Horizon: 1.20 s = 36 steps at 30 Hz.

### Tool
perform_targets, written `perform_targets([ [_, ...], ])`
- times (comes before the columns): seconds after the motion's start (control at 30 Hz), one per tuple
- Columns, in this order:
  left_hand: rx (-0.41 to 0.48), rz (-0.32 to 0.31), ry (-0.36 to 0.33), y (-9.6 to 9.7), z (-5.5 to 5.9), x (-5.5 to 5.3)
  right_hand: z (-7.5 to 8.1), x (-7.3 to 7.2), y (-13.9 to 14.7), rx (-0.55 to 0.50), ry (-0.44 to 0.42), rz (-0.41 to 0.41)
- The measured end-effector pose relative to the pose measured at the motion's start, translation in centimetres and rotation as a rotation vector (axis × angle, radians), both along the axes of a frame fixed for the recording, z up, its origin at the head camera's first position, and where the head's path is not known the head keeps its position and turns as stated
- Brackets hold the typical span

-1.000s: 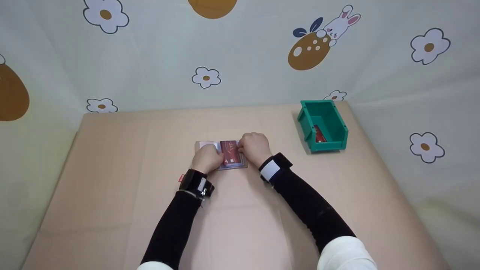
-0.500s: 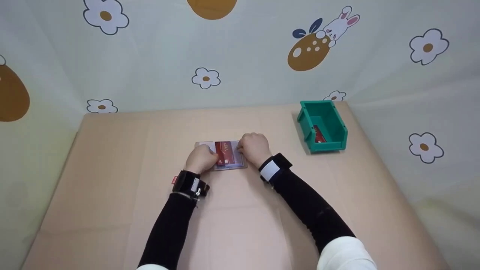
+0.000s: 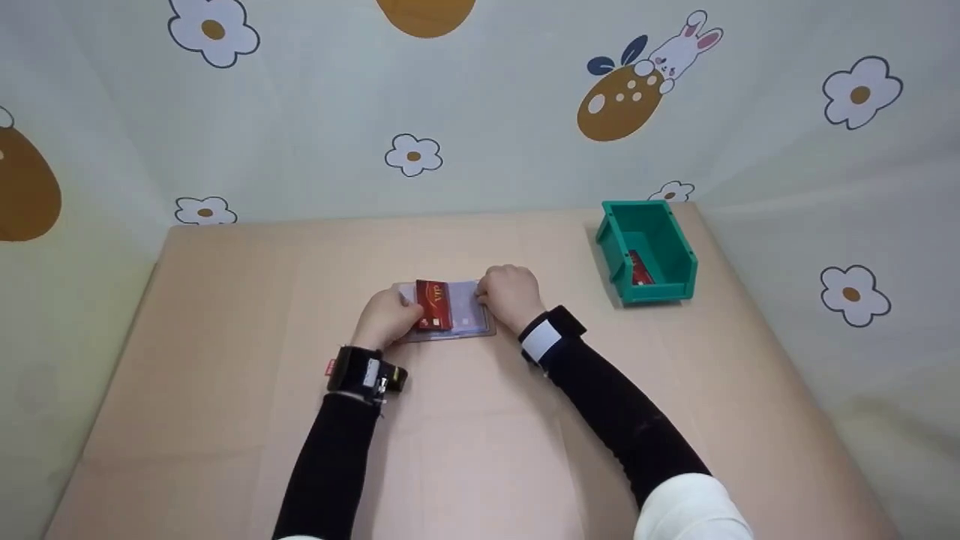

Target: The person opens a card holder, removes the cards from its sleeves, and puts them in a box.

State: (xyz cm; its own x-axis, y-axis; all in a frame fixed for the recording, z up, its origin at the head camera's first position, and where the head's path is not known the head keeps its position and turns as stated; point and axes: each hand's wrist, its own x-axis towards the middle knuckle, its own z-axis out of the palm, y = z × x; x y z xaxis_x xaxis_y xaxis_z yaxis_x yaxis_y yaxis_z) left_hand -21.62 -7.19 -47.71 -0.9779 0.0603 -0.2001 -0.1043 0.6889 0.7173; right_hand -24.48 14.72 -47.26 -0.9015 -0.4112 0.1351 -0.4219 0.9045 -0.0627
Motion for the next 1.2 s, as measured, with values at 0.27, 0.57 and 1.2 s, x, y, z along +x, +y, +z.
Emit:
perform_targets([
  [0.27, 0.019, 0.036, 0.006, -0.2, 0.5, 0.2, -0.1, -0.1, 0.1, -0.011, -0.001, -0.007],
  [0.57, 0.067, 0.053, 0.007, -0.3, 1.5, 0.4, -0.1, -0.1, 0.1, -0.046, -0.025, -0.014],
  [1.2, 0.235, 0.045, -0.02, 0.1, 3.4, 0.7, 0.0, 0.1, 0.5, -0.089, -0.024, -0.003],
])
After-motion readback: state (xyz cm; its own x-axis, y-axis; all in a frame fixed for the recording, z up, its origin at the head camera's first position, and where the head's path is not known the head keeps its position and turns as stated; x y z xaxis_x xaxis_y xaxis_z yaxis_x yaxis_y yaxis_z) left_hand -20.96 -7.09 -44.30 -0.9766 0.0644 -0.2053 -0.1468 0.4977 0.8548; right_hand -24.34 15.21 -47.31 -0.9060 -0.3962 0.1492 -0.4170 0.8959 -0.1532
